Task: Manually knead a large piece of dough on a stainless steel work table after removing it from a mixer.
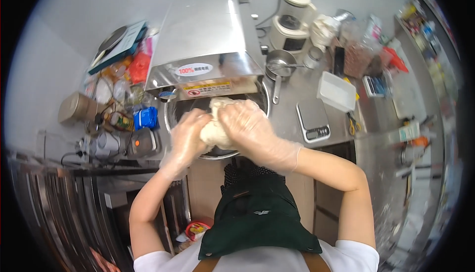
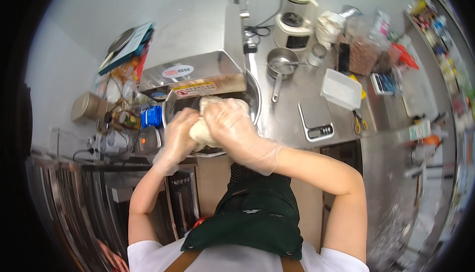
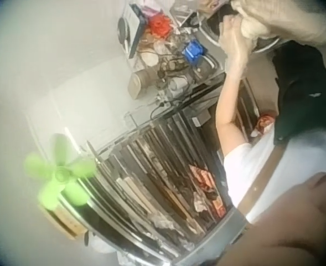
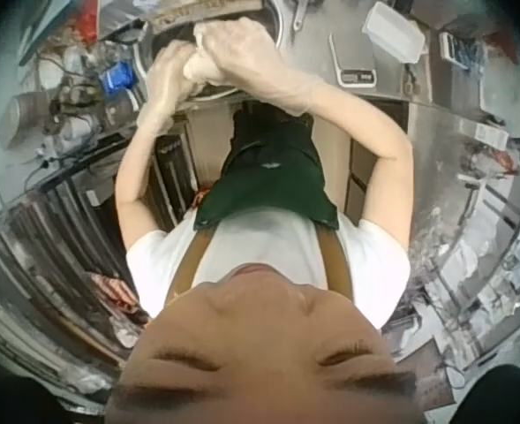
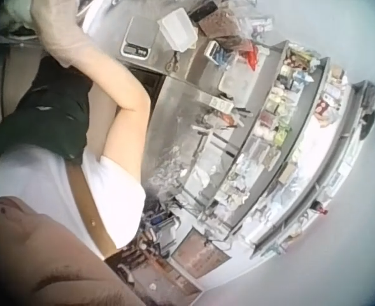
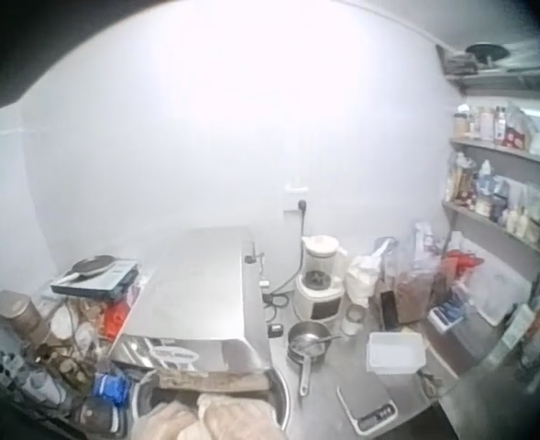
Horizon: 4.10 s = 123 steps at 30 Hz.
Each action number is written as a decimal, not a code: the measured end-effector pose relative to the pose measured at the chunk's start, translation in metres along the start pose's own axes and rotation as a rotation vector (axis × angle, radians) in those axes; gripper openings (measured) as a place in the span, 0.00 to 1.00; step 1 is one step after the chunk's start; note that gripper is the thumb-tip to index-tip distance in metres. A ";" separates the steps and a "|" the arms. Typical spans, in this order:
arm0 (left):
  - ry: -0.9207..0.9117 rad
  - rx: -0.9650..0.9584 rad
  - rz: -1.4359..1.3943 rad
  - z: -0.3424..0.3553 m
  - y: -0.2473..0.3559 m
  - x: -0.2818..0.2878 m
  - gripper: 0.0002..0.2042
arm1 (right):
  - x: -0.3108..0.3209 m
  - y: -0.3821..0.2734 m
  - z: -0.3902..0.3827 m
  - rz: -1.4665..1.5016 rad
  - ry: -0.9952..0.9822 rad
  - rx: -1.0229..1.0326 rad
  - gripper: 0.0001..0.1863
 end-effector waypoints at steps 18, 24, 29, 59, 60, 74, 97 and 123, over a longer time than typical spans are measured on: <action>0.429 -0.644 -0.453 -0.052 0.329 0.062 0.18 | 0.326 -0.158 -0.181 -0.852 0.661 -0.163 0.21; 0.481 -1.408 -0.897 -0.081 0.601 0.011 0.20 | 0.482 -0.225 -0.333 -1.565 0.376 -0.580 0.27; 0.406 -1.590 -0.981 -0.132 0.797 -0.089 0.27 | 0.560 -0.237 -0.504 -1.937 0.438 -0.660 0.36; -0.574 0.039 -1.118 -0.154 0.324 -0.233 0.27 | 0.129 0.054 -0.344 1.706 0.890 -0.897 0.30; -0.519 0.106 -1.150 -0.147 0.315 -0.225 0.19 | 0.120 0.048 -0.305 1.776 0.875 -0.850 0.31; 0.382 -0.086 -0.612 -0.136 0.049 -0.038 0.11 | -0.034 0.056 -0.036 0.871 -0.448 -0.756 0.27; 0.963 1.059 -1.264 -0.306 -0.129 -0.039 0.15 | -0.263 0.223 -0.015 0.555 -0.433 -1.377 0.25; 0.747 1.069 -1.133 -0.265 -0.134 -0.046 0.14 | -0.240 0.220 -0.009 0.400 -0.220 -1.195 0.23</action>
Point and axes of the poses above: each hand's wrist, its own z-axis towards the middle knuckle, its own x-axis out of the back of the hand, y = z × x, the point moved 6 cm from there along z, towards the middle knuckle, and after that the axes turned 1 degree about -z, right-handed, at the moved point
